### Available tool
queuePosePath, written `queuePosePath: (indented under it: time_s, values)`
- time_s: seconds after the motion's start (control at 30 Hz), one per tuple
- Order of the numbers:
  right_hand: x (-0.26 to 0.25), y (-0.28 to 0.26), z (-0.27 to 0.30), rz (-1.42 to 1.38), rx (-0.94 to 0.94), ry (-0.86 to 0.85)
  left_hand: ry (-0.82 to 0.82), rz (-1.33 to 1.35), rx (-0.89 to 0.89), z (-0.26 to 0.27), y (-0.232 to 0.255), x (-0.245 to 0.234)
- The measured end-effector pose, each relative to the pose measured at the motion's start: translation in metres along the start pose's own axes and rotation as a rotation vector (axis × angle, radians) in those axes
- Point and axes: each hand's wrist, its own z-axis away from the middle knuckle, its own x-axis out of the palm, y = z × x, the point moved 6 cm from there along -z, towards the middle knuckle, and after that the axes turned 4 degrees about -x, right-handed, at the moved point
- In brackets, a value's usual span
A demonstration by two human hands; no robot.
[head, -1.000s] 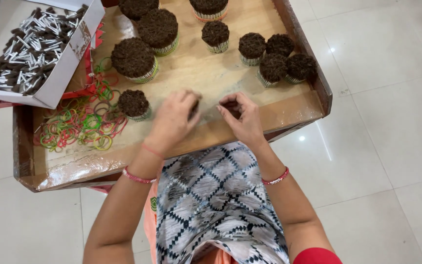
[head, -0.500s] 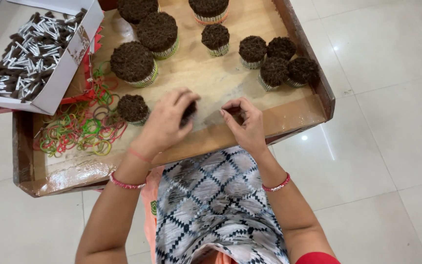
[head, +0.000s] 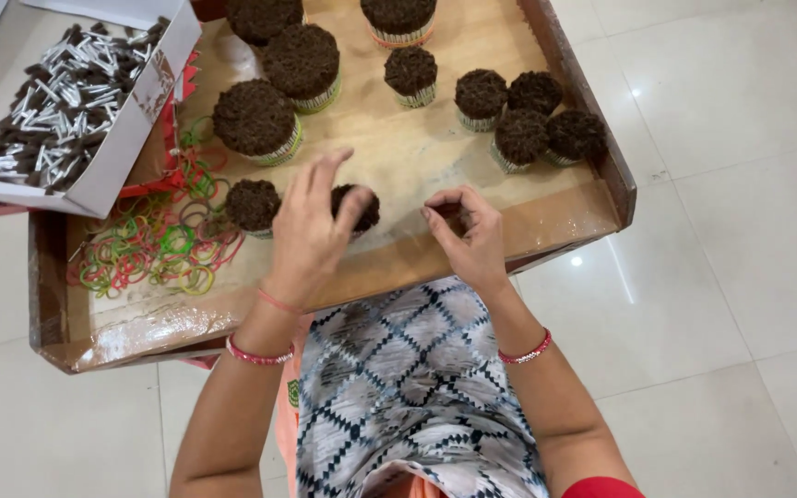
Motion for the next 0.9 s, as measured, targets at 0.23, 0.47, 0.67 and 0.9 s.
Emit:
queuePosePath:
  time_s: [0.23, 0.47, 0.67, 0.9]
  values:
    - [-0.002, 0.005, 0.000, -0.054, 0.017, -0.012, -0.122, -0.030, -0.063, -0.004, -0.019, 0.007]
    - [0.004, 0.007, -0.004, 0.045, 0.104, -0.072, -0.176, 0.066, 0.267, 0.000, -0.008, 0.020]
    - [0.041, 0.014, 0.002, 0.140, 0.134, -0.330, -0.115, -0.090, 0.211, 0.009, -0.032, 0.050]
    - [0.048, 0.026, 0.003, -0.448, 0.408, -0.244, -0.139, -0.050, 0.213, 0.011, -0.028, 0.042]
